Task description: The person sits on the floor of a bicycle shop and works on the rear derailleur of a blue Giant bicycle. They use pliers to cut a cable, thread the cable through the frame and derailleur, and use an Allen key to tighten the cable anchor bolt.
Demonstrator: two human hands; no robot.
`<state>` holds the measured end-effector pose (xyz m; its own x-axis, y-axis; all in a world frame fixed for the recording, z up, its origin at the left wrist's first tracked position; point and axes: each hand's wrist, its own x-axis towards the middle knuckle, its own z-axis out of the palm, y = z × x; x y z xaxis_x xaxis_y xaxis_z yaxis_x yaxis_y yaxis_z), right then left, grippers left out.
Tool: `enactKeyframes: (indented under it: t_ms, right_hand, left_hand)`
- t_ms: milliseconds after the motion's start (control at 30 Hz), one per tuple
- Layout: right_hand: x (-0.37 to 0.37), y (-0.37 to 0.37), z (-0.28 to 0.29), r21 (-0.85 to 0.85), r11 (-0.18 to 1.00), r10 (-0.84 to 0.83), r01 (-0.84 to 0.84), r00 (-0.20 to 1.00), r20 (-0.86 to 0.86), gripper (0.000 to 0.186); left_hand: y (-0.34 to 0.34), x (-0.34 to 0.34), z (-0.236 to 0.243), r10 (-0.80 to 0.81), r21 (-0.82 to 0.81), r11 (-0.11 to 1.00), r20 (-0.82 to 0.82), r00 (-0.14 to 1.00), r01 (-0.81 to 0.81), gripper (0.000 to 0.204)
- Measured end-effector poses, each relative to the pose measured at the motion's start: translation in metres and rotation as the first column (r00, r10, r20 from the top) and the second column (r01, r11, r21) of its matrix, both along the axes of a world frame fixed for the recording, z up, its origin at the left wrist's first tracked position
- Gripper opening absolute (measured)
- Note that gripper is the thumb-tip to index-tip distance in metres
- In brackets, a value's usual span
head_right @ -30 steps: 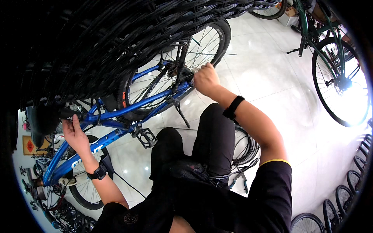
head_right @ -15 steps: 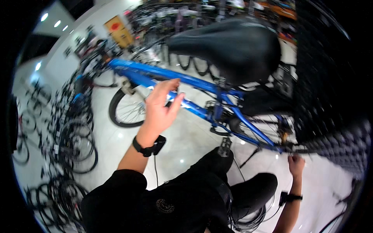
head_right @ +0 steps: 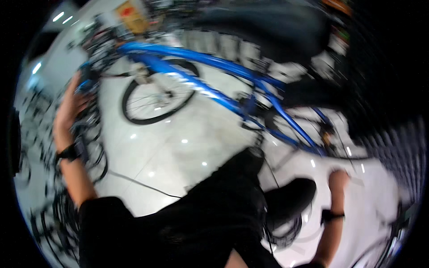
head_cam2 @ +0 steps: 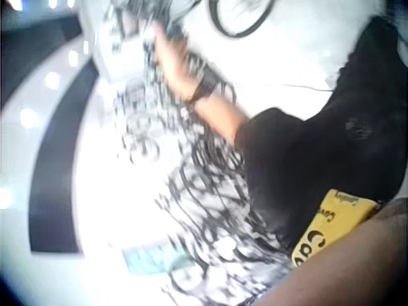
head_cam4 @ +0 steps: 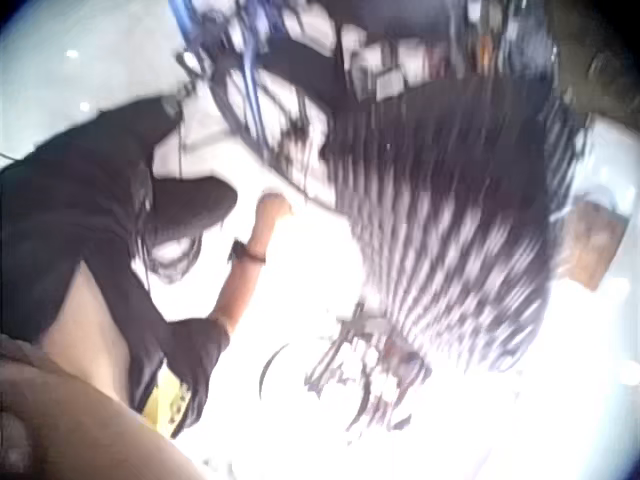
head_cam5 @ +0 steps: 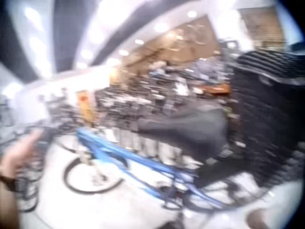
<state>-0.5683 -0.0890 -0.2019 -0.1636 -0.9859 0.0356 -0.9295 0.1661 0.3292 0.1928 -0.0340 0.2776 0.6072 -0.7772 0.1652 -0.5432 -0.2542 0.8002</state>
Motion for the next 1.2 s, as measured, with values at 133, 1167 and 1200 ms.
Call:
enactKeyframes:
  t_ms: [133,1167,1200]
  right_hand:
    - [0.093,0.008,0.005,0.022,0.998,0.058,-0.065,0.973,0.222,0.025]
    - [0.130,0.087,-0.002,-0.070,0.991,-0.060,0.115,0.842,0.536,0.025]
    - [0.130,0.083,0.011,-0.107,0.989,-0.013,0.098,0.795,0.607,0.026]
  left_hand:
    - [0.047,0.063,0.026,-0.044,0.294,0.955,0.035,0.998,0.031,0.049]
    - [0.032,0.118,0.029,0.045,-0.032,0.998,-0.106,0.993,-0.049,0.049]
    - [0.030,0.118,0.029,0.042,-0.045,0.998,-0.105,0.994,-0.047,0.047]
